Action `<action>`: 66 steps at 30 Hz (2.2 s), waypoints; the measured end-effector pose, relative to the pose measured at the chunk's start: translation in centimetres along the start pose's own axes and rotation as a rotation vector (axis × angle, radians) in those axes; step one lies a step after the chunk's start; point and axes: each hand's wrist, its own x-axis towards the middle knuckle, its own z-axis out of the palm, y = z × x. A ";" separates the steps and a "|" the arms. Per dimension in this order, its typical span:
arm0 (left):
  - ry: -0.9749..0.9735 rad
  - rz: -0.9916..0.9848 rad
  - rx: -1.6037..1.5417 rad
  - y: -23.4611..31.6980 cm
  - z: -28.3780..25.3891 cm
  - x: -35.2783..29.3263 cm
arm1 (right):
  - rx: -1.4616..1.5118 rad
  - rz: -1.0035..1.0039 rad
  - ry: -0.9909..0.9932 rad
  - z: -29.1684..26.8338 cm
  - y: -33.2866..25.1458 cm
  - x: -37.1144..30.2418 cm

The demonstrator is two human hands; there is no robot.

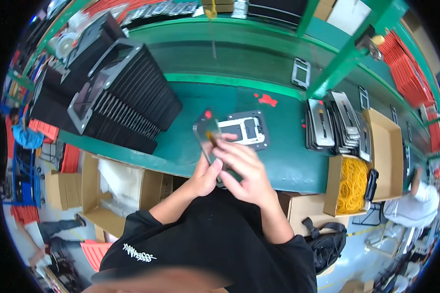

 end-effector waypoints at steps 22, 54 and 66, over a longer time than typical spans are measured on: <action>-0.034 -0.271 -0.479 3.9 -2.5 1.5 | -0.364 0.651 0.120 -5.6 18.6 4.7; -0.159 0.076 0.869 0.7 -4.3 7.0 | 0.417 0.619 0.349 -5.1 18.1 0.7; -0.221 0.012 0.929 0.2 -3.7 7.5 | 0.373 0.645 0.036 -5.8 16.5 0.4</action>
